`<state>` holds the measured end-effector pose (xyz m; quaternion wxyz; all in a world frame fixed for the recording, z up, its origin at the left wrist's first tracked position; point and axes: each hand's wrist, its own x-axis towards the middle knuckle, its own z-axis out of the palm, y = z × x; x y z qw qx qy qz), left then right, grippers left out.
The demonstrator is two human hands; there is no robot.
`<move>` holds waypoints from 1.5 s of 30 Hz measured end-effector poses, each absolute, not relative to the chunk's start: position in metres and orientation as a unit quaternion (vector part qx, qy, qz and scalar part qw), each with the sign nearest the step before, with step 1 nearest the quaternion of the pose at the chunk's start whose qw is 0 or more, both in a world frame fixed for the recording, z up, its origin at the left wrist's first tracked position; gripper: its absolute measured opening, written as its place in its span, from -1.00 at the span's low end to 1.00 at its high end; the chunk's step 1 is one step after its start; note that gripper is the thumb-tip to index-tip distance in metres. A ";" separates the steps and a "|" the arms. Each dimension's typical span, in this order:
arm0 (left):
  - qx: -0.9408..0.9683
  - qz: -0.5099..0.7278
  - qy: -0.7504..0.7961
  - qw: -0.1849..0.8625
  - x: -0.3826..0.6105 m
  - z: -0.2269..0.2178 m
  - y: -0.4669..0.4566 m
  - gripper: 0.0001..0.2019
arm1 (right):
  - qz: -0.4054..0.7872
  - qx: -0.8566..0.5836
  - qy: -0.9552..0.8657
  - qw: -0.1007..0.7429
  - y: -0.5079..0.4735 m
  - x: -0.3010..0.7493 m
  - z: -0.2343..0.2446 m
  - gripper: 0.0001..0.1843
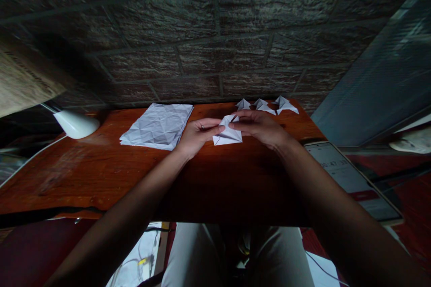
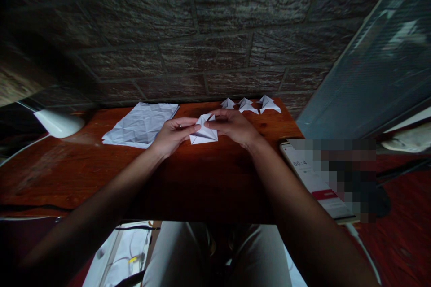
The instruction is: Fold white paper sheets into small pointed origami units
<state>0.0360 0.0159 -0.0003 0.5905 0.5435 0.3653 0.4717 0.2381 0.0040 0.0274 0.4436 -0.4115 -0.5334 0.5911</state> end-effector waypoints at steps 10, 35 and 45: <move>0.514 0.456 0.383 0.617 0.037 0.004 0.013 -0.59 | 0.593 -0.427 -0.524 0.438 0.005 0.241 0.027 -0.66; 0.532 0.448 0.394 0.601 0.036 0.002 0.014 -0.60 | 0.551 -0.433 -0.561 0.440 0.004 0.238 0.028 -0.61; 0.548 0.453 0.396 0.581 0.034 0.004 0.014 -0.63 | 0.522 -0.446 -0.560 0.464 0.006 0.233 0.022 -0.65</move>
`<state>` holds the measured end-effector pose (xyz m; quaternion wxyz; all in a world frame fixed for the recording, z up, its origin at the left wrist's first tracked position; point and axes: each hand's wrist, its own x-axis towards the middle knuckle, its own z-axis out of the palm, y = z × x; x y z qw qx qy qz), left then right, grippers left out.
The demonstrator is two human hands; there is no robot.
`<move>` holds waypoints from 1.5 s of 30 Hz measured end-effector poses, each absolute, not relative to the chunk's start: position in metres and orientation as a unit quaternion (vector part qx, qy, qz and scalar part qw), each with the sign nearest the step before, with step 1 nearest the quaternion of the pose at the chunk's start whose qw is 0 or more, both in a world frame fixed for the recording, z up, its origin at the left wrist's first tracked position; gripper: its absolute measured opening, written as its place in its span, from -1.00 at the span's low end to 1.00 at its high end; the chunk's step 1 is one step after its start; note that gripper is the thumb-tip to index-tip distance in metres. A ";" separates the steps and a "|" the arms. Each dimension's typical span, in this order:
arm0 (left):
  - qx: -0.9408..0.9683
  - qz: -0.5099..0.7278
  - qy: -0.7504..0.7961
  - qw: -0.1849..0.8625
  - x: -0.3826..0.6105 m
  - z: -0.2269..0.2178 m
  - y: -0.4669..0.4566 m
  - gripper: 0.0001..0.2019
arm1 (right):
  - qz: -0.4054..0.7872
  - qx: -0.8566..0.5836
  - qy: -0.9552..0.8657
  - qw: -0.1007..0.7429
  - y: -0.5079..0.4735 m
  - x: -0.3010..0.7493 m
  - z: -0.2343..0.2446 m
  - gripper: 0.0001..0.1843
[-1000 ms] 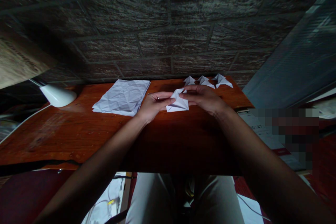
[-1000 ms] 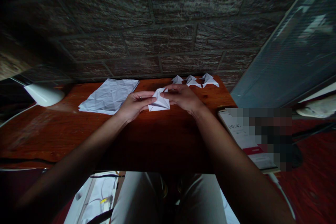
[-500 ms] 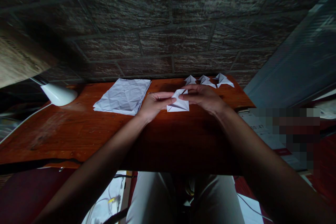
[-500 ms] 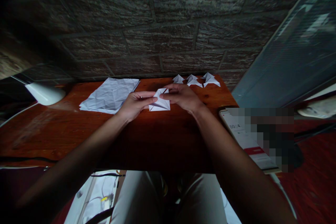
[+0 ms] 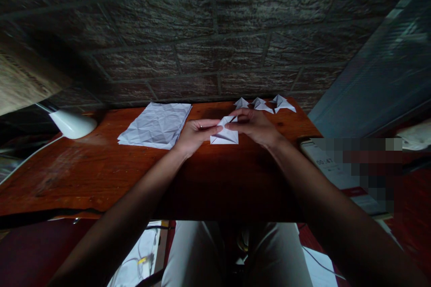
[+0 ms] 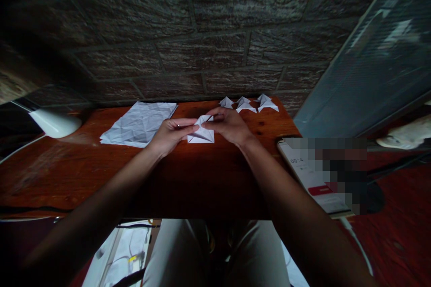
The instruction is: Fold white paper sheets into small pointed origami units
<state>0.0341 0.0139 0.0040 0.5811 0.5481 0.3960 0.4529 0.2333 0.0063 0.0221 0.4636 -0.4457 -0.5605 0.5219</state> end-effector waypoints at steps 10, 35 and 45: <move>0.557 0.442 0.384 0.590 0.035 -0.002 0.017 -0.59 | 0.559 -0.396 -0.590 0.427 0.007 0.234 0.021 -0.70; 0.629 0.366 0.370 0.578 0.033 0.002 0.016 -0.64 | 0.524 -0.401 -0.591 0.464 0.011 0.232 0.011 -0.69; 0.589 0.388 0.393 0.590 0.035 -0.001 0.017 -0.57 | 0.544 -0.434 -0.561 0.448 0.009 0.235 0.015 -0.65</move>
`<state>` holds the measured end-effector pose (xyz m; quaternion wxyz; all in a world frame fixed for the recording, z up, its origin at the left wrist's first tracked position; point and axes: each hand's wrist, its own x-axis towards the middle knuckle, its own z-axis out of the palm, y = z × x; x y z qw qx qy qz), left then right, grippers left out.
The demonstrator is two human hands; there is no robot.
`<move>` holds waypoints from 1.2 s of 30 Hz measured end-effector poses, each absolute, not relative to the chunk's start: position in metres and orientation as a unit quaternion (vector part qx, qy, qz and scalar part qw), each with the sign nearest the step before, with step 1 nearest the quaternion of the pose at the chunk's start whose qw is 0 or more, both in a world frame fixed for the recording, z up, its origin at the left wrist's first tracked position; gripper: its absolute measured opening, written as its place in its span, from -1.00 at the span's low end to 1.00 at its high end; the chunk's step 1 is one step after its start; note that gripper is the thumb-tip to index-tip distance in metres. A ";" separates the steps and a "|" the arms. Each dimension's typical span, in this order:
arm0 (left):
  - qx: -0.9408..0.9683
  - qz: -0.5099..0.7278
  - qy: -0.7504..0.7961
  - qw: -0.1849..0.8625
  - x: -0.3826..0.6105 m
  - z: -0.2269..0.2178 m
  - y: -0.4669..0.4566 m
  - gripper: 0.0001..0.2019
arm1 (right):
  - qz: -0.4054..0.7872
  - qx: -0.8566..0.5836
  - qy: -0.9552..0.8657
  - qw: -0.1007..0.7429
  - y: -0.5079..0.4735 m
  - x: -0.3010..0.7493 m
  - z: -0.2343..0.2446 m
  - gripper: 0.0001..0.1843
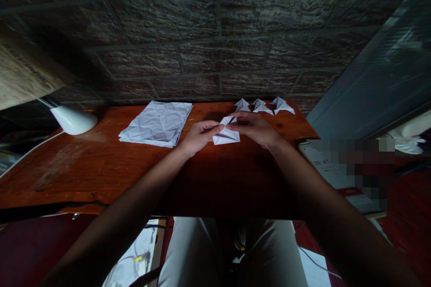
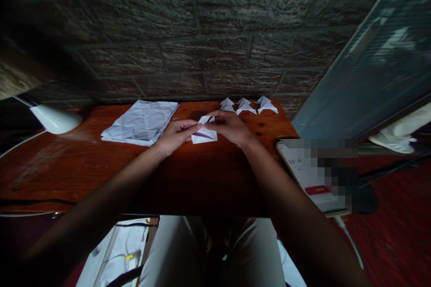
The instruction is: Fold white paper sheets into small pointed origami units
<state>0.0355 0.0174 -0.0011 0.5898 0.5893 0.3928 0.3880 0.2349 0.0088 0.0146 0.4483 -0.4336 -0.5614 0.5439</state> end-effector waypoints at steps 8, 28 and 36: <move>0.623 0.392 0.394 0.550 0.037 0.003 0.017 -0.65 | 0.593 -0.441 -0.527 0.420 0.007 0.241 0.019 -0.67; 0.650 0.402 0.386 0.516 0.031 0.003 0.019 -0.67 | 0.518 -0.448 -0.596 0.419 0.007 0.232 0.013 -0.18; 0.569 0.401 0.391 0.602 0.031 0.002 0.019 -0.54 | 0.481 -0.451 -0.591 0.464 0.010 0.232 0.013 -0.28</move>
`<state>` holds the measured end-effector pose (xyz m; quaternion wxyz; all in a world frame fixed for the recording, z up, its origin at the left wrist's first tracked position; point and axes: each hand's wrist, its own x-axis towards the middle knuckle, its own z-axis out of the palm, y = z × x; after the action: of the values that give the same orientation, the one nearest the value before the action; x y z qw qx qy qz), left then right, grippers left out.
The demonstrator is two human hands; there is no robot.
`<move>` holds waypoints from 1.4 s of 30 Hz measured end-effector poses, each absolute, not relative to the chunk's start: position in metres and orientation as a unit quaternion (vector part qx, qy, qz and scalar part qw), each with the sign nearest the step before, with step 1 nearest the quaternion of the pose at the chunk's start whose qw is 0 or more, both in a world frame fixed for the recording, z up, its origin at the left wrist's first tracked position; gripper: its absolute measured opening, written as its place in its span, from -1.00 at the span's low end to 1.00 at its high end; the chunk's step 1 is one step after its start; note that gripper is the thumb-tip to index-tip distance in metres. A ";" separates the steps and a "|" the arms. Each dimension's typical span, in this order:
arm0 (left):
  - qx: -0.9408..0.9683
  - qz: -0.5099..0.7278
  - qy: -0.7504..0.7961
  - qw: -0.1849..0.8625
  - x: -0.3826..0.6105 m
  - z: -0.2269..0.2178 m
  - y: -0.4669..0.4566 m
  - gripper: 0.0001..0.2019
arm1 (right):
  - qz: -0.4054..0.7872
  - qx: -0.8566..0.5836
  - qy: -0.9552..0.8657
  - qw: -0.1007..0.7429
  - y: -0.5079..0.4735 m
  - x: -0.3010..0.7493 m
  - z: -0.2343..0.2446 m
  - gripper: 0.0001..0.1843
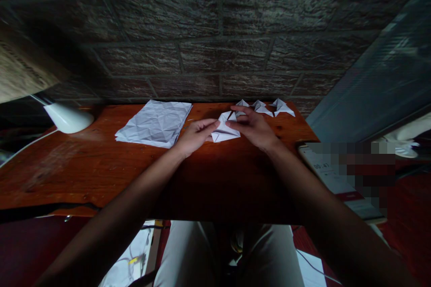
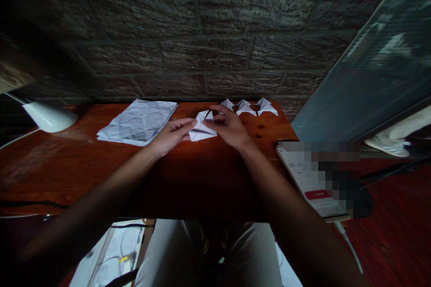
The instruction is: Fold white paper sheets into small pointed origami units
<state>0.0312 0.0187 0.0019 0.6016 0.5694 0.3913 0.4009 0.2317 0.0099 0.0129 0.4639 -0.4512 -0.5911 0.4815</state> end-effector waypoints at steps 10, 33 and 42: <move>0.657 0.387 0.345 0.548 0.022 0.012 0.018 -0.60 | 0.501 -0.410 -0.634 0.423 0.009 0.235 0.019 -0.65; 0.862 0.300 0.310 0.268 0.004 0.019 0.020 -0.74 | 0.572 -0.405 -0.585 0.407 0.009 0.231 0.011 -0.62; 0.884 0.324 0.263 0.209 0.002 0.009 0.026 -0.71 | 0.545 -0.437 -0.588 0.408 0.011 0.229 0.007 -0.67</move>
<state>0.0021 0.0263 0.0090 0.2085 0.8844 0.2630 0.3244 0.2295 0.0115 0.0068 0.4076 -0.4369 -0.5879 0.5454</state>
